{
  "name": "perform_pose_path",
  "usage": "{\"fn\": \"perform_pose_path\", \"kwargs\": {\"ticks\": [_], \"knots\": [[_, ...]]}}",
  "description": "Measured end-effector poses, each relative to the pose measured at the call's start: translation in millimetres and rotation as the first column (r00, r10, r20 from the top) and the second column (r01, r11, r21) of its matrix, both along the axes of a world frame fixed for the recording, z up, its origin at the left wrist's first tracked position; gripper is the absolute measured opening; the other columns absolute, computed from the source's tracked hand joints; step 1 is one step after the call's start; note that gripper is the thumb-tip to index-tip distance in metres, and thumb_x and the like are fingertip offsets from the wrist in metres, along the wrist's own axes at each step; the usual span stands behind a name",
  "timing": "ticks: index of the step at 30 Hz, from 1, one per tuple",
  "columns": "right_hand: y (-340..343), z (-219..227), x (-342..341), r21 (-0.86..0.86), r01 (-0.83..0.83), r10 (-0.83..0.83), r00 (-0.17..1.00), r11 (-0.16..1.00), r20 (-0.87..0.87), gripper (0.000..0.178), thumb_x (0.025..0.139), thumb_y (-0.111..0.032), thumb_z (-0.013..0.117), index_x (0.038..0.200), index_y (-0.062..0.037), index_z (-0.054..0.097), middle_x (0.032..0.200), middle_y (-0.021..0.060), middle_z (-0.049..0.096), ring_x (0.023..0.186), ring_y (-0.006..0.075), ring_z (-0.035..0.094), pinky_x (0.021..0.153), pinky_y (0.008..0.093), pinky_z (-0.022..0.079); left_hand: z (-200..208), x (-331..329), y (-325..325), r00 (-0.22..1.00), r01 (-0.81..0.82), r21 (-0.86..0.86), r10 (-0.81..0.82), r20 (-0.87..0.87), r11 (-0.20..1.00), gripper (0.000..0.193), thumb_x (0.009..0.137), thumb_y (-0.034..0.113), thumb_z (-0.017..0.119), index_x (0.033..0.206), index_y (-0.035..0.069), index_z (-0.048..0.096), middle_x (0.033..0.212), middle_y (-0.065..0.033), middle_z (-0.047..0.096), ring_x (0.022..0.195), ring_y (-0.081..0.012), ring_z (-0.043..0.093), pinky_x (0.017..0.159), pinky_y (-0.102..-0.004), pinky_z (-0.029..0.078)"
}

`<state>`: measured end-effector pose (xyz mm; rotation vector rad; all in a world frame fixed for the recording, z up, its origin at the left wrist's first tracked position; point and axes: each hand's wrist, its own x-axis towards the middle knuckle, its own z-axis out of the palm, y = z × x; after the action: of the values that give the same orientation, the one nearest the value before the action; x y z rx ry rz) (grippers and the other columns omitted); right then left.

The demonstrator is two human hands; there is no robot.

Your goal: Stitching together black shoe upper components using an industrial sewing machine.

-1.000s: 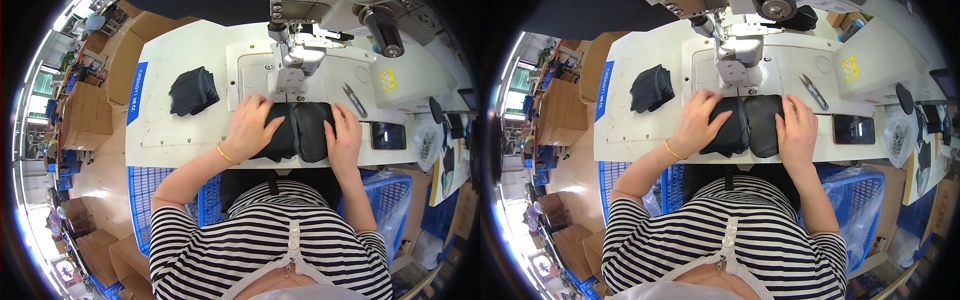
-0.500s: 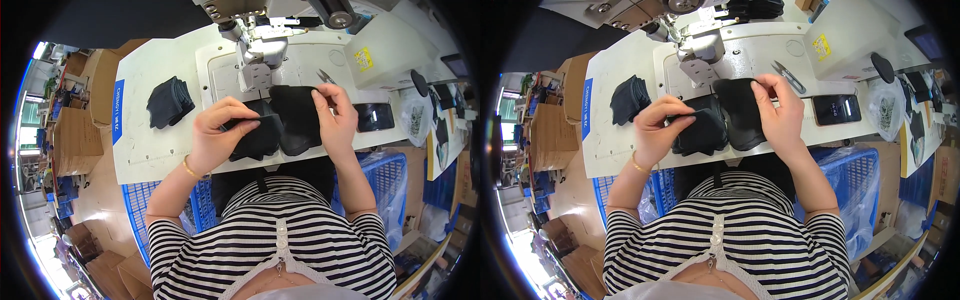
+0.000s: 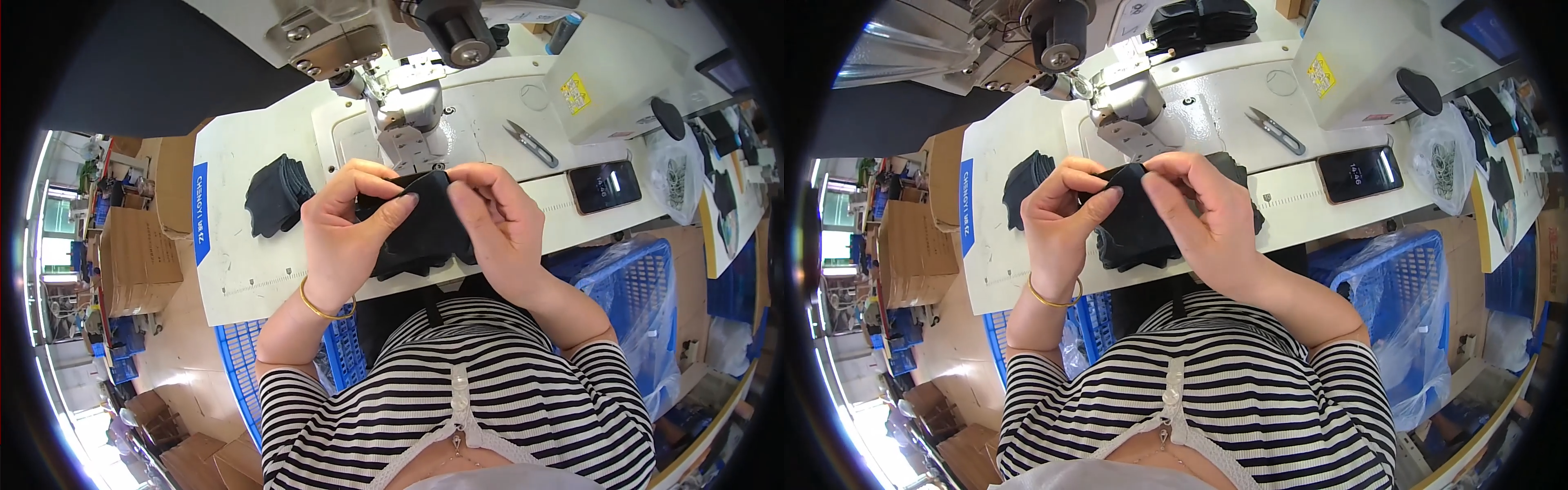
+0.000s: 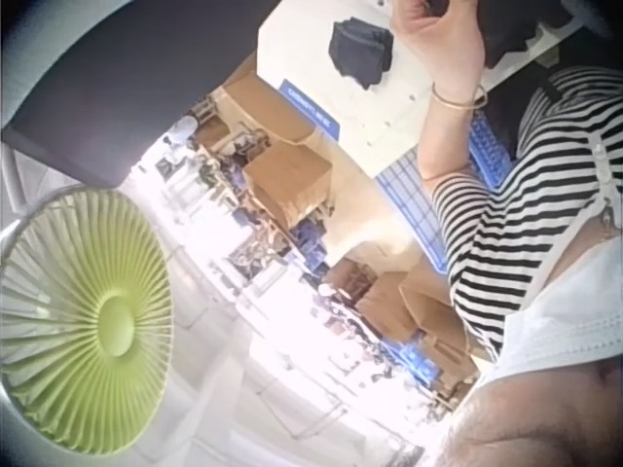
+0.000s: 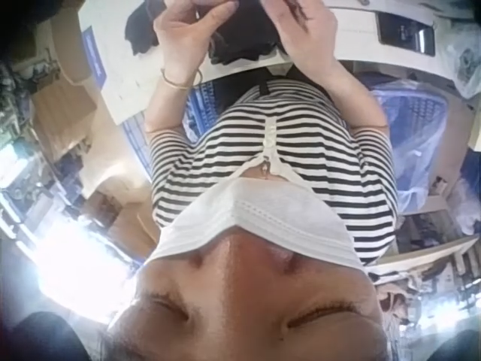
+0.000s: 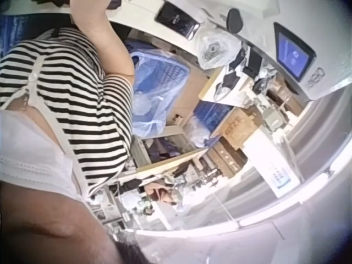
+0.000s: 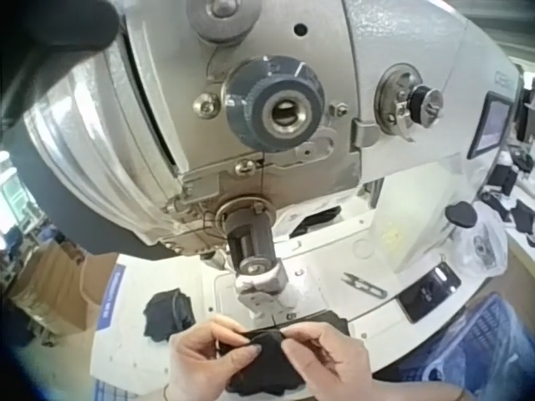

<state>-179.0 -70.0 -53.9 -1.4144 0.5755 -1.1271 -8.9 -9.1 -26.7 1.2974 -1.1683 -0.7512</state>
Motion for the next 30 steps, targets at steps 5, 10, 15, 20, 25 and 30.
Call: {"fn": "perform_pose_path", "kwargs": {"ticks": [5, 10, 15, 20, 25, 30], "knots": [[-1, -1, 1, -0.022, 0.039, -0.040, 0.999, 0.999, -0.016, 0.014, 0.093, -0.007, 0.066, 0.104, 0.0011, 0.062, 0.089, 0.0072, 0.069, 0.079, 0.0112, 0.067, 0.072, 0.0249, 0.053, 0, -6, -1, 1.000, -0.013, -0.033, 0.014, 0.022, 0.999, 0.012, 0.078, -0.004, 0.077, 0.084, 0.000, 0.067, 0.096, -0.0054, 0.066, 0.087, -0.0095, 0.059, 0.078, -0.0226, 0.047], [0, 0, 3, -0.034, 0.045, -0.045, 0.999, 0.998, 0.011, 0.013, 0.092, -0.005, 0.066, 0.103, 0.0018, 0.062, 0.088, 0.0082, 0.069, 0.078, 0.0118, 0.067, 0.072, 0.0254, 0.053, 9, -7, -5, 0.903, -0.033, -0.157, 0.097, 0.419, 0.987, 0.015, 0.078, -0.003, 0.077, 0.091, 0.003, 0.071, 0.091, -0.0043, 0.067, 0.086, -0.0102, 0.061, 0.081, -0.0227, 0.047], [2, -2, 5, -0.023, 0.059, -0.059, 0.998, 0.998, 0.033, 0.013, 0.092, -0.005, 0.065, 0.103, 0.0021, 0.062, 0.087, 0.0082, 0.069, 0.078, 0.0118, 0.066, 0.072, 0.0257, 0.053, 7, -12, -7, 0.938, -0.021, -0.182, 0.082, 0.336, 0.983, 0.016, 0.079, -0.004, 0.075, 0.094, 0.002, 0.071, 0.089, -0.0046, 0.067, 0.083, -0.0106, 0.062, 0.077, -0.0223, 0.048], [2, -3, 6, -0.039, 0.082, -0.082, 0.996, 0.996, 0.025, 0.012, 0.093, -0.006, 0.065, 0.102, 0.0019, 0.062, 0.087, 0.0081, 0.069, 0.078, 0.0120, 0.066, 0.072, 0.0258, 0.053, 3, -17, -8, 0.978, -0.024, -0.183, 0.061, 0.200, 0.983, 0.014, 0.080, -0.005, 0.074, 0.093, 0.000, 0.071, 0.088, -0.0041, 0.066, 0.080, -0.0098, 0.061, 0.072, -0.0216, 0.048], [3, -3, 7, -0.040, 0.103, -0.101, 0.994, 0.994, 0.038, 0.012, 0.093, -0.006, 0.064, 0.102, 0.0015, 0.062, 0.088, 0.0080, 0.069, 0.079, 0.0127, 0.066, 0.073, 0.0263, 0.053, 0, -18, -10, 0.956, -0.047, -0.215, 0.107, 0.274, 0.975, 0.015, 0.080, -0.004, 0.075, 0.094, 0.000, 0.071, 0.088, -0.0041, 0.066, 0.080, -0.0095, 0.060, 0.072, -0.0211, 0.048], [4, -3, 8, -0.055, 0.119, -0.117, 0.992, 0.991, 0.042, 0.011, 0.093, -0.006, 0.064, 0.102, 0.0015, 0.062, 0.088, 0.0084, 0.069, 0.078, 0.0131, 0.066, 0.072, 0.0265, 0.053, 0, -20, -10, 0.958, -0.046, -0.246, 0.112, 0.264, 0.968, 0.015, 0.080, -0.005, 0.075, 0.094, 0.000, 0.072, 0.087, -0.0038, 0.066, 0.079, -0.0093, 0.060, 0.070, -0.0203, 0.047]]}}
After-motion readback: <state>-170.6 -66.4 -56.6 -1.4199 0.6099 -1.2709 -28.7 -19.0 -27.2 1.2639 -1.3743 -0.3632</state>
